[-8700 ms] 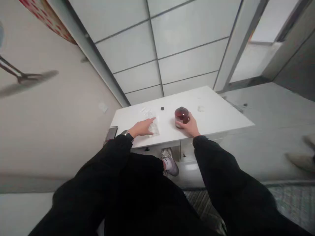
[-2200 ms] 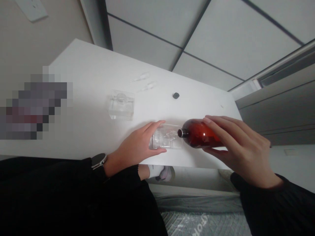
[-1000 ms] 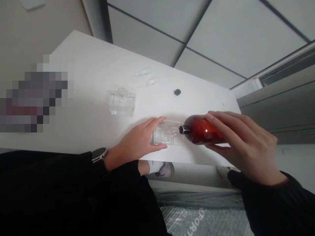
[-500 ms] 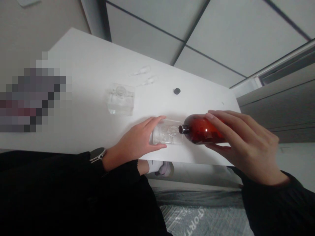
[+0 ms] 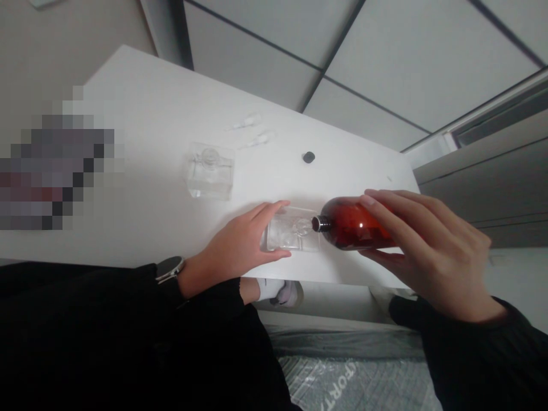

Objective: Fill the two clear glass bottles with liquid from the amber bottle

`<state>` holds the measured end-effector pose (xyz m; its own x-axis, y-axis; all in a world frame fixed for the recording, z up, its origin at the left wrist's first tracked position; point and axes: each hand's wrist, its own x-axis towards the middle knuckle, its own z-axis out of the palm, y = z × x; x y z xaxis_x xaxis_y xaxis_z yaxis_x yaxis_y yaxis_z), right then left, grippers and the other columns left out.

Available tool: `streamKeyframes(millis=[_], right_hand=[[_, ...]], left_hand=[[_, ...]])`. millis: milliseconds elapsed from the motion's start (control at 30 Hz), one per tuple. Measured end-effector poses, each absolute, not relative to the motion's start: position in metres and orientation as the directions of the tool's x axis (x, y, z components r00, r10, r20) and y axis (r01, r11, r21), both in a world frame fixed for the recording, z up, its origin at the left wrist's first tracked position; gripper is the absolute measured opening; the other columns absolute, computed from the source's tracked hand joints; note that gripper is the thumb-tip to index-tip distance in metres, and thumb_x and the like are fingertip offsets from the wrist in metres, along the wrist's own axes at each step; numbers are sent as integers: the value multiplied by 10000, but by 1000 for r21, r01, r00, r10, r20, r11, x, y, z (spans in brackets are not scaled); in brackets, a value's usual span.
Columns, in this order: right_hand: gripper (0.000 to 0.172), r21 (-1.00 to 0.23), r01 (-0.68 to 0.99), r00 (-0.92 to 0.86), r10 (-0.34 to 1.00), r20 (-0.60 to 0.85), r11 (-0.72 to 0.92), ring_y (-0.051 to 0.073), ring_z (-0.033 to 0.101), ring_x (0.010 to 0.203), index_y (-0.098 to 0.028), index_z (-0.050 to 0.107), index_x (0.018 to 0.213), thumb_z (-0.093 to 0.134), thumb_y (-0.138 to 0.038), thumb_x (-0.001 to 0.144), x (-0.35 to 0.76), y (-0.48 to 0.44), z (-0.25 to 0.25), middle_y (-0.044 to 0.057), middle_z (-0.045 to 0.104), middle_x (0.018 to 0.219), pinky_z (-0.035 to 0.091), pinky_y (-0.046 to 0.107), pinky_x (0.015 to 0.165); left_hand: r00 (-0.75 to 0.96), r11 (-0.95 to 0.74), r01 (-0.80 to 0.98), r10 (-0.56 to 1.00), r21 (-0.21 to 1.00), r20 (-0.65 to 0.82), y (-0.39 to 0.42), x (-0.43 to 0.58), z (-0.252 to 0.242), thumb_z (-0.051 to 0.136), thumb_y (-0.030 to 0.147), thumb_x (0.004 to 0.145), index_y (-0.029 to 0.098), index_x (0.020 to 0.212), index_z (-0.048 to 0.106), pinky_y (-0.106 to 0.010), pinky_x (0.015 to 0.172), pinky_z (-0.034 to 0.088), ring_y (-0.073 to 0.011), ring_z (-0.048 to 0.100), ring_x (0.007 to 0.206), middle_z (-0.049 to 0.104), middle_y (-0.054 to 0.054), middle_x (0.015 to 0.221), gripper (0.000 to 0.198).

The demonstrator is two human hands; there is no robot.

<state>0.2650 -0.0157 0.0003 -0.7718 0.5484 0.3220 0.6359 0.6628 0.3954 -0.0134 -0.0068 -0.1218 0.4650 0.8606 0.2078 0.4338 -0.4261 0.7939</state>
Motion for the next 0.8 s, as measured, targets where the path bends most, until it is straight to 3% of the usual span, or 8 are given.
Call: streamKeyframes(millis=[267, 567, 800], right_hand=[[686, 399, 633, -774, 543, 325, 664, 324, 759, 1109, -144, 575, 1507, 851, -252, 889, 267, -16, 1, 168, 769, 1308, 612, 414, 877], [603, 421, 612, -790, 500, 355, 669, 368, 784, 1022, -80, 662, 1379, 886, -239, 842, 266, -13, 3, 202, 786, 1245, 639, 450, 805], [596, 435, 625, -781, 520, 346, 648, 348, 773, 1065, -124, 643, 1409, 859, -278, 875, 267, -15, 5, 177, 782, 1276, 632, 435, 834]], left_hand=[[462, -419, 433, 863, 798, 202, -6, -14, -122, 900, 336, 839, 181, 1543, 500, -465, 1227, 484, -315, 615, 1414, 624, -137, 1549, 824], [467, -412, 440, 864, 798, 189, -7, -14, -122, 897, 328, 839, 149, 1551, 494, -461, 1232, 479, -315, 609, 1420, 618, -158, 1551, 838], [463, -386, 442, 872, 810, 162, -7, -14, -119, 890, 330, 840, 179, 1550, 497, -475, 1206, 505, -325, 628, 1395, 634, -143, 1529, 825]])
